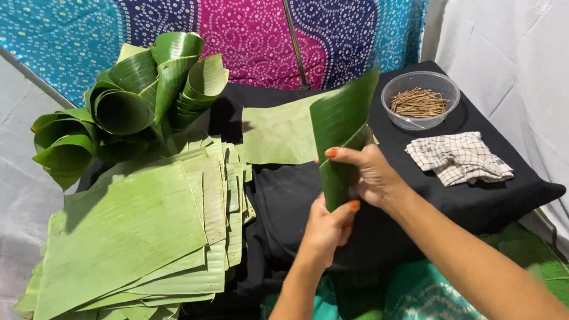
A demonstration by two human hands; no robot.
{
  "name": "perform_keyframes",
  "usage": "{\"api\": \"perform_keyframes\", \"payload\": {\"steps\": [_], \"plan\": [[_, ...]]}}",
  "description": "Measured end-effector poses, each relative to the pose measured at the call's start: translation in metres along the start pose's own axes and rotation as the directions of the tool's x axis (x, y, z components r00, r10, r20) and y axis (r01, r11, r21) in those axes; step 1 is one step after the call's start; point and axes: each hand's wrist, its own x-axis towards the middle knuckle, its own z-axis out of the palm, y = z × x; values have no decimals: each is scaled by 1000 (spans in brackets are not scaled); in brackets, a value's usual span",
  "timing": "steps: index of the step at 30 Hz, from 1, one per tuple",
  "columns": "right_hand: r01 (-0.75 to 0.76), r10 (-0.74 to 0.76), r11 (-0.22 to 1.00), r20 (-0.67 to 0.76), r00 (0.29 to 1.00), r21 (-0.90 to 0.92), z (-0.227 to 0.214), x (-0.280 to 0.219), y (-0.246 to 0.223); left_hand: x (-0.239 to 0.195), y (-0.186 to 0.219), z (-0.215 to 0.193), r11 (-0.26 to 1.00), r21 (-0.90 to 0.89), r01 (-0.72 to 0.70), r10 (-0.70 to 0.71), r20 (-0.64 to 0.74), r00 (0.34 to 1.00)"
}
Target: Cleaning banana leaves with a cloth and rolling them into cone shapes secured with small wooden sticks.
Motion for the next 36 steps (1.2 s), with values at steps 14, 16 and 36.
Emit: {"api": "perform_keyframes", "payload": {"steps": [14,16,36], "plan": [[-132,151,985,176,973,-114,-47,25,24,-16,19,4,426,826,-368,586,57,809],[-125,148,978,140,979,-165,-49,21,24,-6,43,-5,296,851,-434,731,90,676],[-168,373,846,336,865,-507,-66,34,27,32,83,-17,828,534,-174,-15,332,943]]}}
